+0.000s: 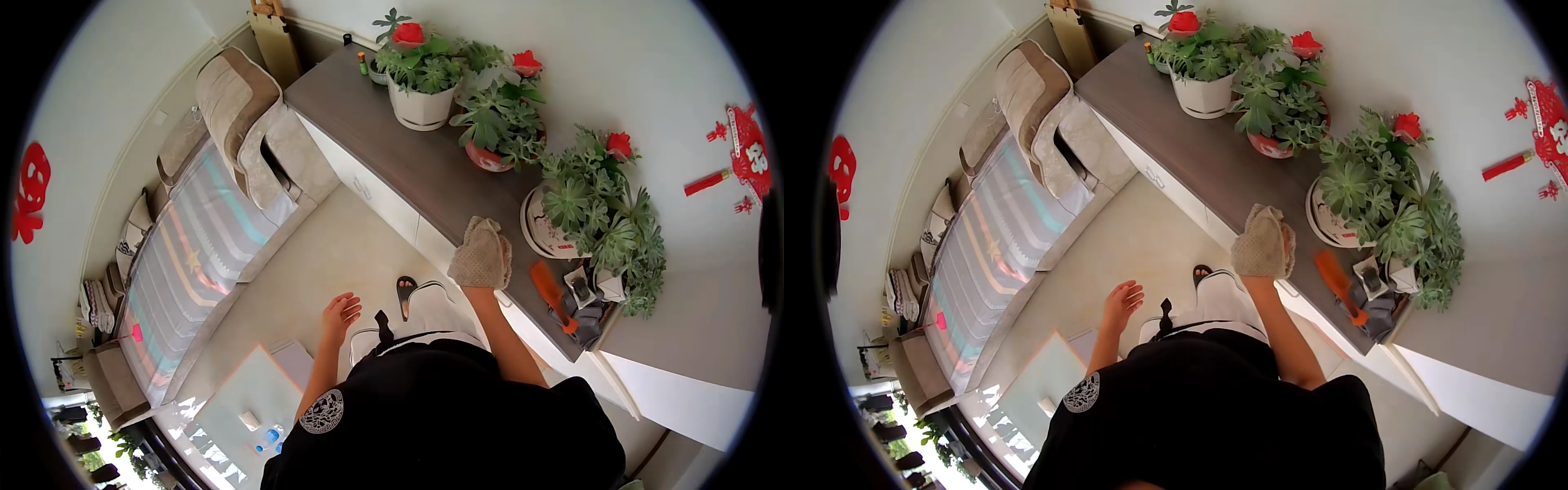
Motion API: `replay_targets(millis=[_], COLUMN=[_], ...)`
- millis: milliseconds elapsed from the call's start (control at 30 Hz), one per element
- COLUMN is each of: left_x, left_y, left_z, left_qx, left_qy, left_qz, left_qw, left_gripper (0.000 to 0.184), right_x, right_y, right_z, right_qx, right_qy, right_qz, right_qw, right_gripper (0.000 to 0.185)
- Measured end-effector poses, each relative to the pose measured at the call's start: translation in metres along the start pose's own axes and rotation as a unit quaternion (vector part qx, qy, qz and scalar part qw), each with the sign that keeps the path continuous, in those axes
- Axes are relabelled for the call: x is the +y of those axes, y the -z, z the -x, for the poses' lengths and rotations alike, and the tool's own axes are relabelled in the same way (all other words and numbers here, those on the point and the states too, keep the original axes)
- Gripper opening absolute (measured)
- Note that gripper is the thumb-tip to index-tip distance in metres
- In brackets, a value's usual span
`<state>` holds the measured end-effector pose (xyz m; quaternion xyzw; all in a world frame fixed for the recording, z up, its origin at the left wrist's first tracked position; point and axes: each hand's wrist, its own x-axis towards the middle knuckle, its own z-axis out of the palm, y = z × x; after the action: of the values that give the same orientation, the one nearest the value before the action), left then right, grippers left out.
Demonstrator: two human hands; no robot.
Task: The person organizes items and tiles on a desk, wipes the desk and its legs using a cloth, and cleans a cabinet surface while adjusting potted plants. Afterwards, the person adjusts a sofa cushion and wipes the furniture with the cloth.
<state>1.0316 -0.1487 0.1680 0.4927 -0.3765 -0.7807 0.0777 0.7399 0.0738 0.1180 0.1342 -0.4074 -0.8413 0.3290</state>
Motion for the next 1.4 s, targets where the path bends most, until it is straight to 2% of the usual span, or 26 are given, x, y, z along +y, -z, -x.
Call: replay_targets(millis=[33,67,100,133,167,200,300,367,433,500,700,800,900,967,1067,1167,1267,1333,1400], left_x=[0.014,0.025,0.035,0.044,0.053,0.063,0.094,0.120,0.159,0.201,0.369,0.422,0.444,0.446,0.439,0.442,0.444,0.446,0.447], left_y=[0.007,0.016,0.025,0.031,0.035,0.039,0.042,0.037,0.027,0.014,-0.079,-0.138,-0.198,-0.227,-0.252,-0.260,-0.254,-0.243,-0.217], left_z=[-0.012,-0.023,-0.031,-0.040,-0.050,-0.059,-0.090,-0.115,-0.153,-0.195,-0.313,-0.372,-0.419,-0.440,-0.463,-0.469,-0.457,-0.455,-0.441], left_qx=[0.008,0.018,0.028,0.035,0.037,0.039,0.031,0.010,-0.024,-0.084,-0.211,-0.241,-0.228,-0.193,-0.193,-0.203,-0.229,-0.237,-0.248], left_qy=[-0.011,-0.018,-0.024,-0.032,-0.025,-0.020,0.001,0.011,0.012,-0.011,-0.102,-0.130,-0.250,-0.352,-0.432,-0.427,-0.392,-0.372,-0.352], left_qz=[0.013,0.026,0.039,0.060,0.077,0.094,0.117,0.103,0.069,0.036,-0.147,-0.245,-0.326,-0.386,-0.431,-0.492,-0.410,-0.379,-0.331], left_qw=[1.000,0.999,0.999,0.997,0.996,0.995,0.993,0.995,0.997,0.996,0.961,0.930,0.883,0.831,0.768,0.731,0.791,0.813,0.839], left_gripper=[0.029,0.029,0.029,0.029,0.029,0.029,0.030,0.031,0.031,0.030,0.032,0.042,0.055,0.060,0.053,0.041,0.029,0.026,0.024], right_x=[0.001,0.004,0.009,0.014,0.022,0.030,0.065,0.065,0.060,0.063,0.162,0.174,0.176,0.170,0.193,0.199,0.204,0.188,0.185], right_y=[0.006,0.012,0.018,0.023,0.026,0.029,0.025,0.040,0.061,0.084,0.125,0.152,0.157,0.155,0.140,0.130,0.130,0.140,0.145], right_z=[-0.013,-0.024,-0.035,-0.050,-0.070,-0.090,-0.141,-0.175,-0.207,-0.223,-0.286,-0.319,-0.331,-0.322,-0.313,-0.310,-0.310,-0.314,-0.330], right_qx=[0.005,0.012,0.015,0.014,0.011,0.008,-0.021,0.006,0.018,0.016,0.007,-0.010,0.001,-0.013,-0.103,-0.177,-0.179,-0.114,-0.050], right_qy=[-0.035,-0.081,-0.120,-0.156,-0.189,-0.214,-0.197,-0.182,-0.171,-0.160,-0.192,-0.249,-0.277,-0.286,-0.306,-0.270,-0.227,-0.219,-0.210], right_qz=[-0.156,-0.375,-0.575,-0.742,-0.869,-0.947,-0.960,-0.952,-0.954,-0.967,-0.953,-0.952,-0.950,-0.940,-0.926,-0.907,-0.907,-0.906,-0.923], right_qw=[0.987,0.923,0.809,0.652,0.458,0.238,0.199,0.246,0.245,0.198,0.235,0.180,0.144,0.185,0.197,0.270,0.308,0.344,0.318], right_gripper=[0.057,0.059,0.061,0.063,0.065,0.067,0.087,0.075,0.074,0.084,0.077,0.080,0.081,0.081,0.078,0.074,0.073,0.073,0.072])
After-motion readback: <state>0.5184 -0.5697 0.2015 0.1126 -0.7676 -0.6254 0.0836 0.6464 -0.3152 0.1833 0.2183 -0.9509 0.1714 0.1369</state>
